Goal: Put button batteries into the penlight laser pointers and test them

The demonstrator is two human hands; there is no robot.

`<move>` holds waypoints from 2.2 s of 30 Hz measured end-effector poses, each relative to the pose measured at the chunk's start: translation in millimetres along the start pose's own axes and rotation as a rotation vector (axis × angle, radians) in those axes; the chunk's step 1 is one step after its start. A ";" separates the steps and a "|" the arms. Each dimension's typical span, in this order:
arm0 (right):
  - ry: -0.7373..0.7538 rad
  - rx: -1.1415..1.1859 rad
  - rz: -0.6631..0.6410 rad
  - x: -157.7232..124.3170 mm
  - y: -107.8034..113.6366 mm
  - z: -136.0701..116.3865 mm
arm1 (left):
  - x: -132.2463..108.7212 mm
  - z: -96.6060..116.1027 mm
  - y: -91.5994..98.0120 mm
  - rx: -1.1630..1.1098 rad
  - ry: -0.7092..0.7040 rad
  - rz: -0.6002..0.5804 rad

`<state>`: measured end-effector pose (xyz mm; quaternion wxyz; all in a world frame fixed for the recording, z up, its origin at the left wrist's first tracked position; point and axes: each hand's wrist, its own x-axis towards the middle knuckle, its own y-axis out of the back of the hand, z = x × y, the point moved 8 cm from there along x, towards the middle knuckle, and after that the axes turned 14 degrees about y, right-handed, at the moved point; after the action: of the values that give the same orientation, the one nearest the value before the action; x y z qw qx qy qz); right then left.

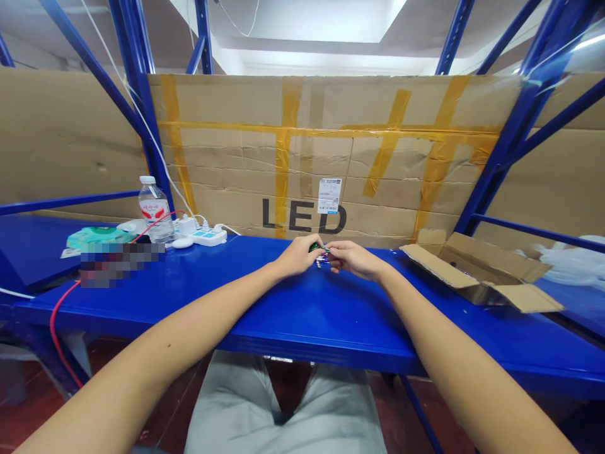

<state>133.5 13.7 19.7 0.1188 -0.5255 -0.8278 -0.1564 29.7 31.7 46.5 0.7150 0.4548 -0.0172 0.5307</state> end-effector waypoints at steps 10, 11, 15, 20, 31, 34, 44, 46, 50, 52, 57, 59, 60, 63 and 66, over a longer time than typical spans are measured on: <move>0.034 -0.104 0.126 2.9 3.3 2.4 | -0.8 -5.8 -3.4 0.096 0.043 -0.014; 0.049 -0.116 0.148 3.7 4.0 2.0 | -0.8 -5.9 -3.6 0.098 0.046 -0.007; 0.127 -0.235 0.215 8.6 11.0 2.3 | 0.5 -7.2 -2.3 0.089 0.080 0.037; 0.184 -0.572 0.214 12.5 19.7 0.8 | 2.2 -10.7 -3.6 -0.058 0.172 0.003; 0.392 -1.168 0.143 8.8 6.4 -27.1 | -9.3 -8.5 -21.0 -0.613 0.555 -0.297; 0.409 -1.272 0.072 9.1 0.5 -26.3 | -7.5 -9.1 -18.6 -0.533 0.484 -0.274; 0.316 -1.515 -0.080 8.6 -6.3 -18.2 | 3.2 -17.9 -11.5 -0.425 0.325 -0.192; 0.306 -1.539 -0.086 8.1 -6.9 -18.0 | 4.9 -19.5 -9.0 -0.401 0.305 -0.178; 0.271 -1.569 -0.098 7.2 -8.2 -18.0 | 7.1 -18.3 -3.7 -0.339 0.252 -0.153; 0.257 -1.576 -0.105 7.1 -8.7 -18.0 | 6.9 -17.0 -1.9 -0.348 0.257 -0.151; 0.263 -1.565 -0.101 7.5 -8.0 -18.0 | 4.4 -14.6 -4.5 -0.376 0.298 -0.197; 0.286 -1.551 -0.094 7.4 -8.2 -18.7 | 4.0 -16.2 -5.2 -0.349 0.309 -0.191; 0.298 -1.540 -0.090 7.3 -8.3 -19.2 | 4.2 -17.6 -4.5 -0.332 0.313 -0.175; 0.327 -1.476 -0.053 7.6 -6.0 -21.5 | 5.8 -21.4 -1.1 -0.298 0.321 -0.136; 0.329 -1.375 0.068 7.9 7.3 -26.5 | 8.5 -28.1 3.9 -0.350 0.367 -0.120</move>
<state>137.6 13.0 48.0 -0.1117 -0.4765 -0.4962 -0.7171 17.5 56.8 36.9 0.8042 0.2201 0.0482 0.5499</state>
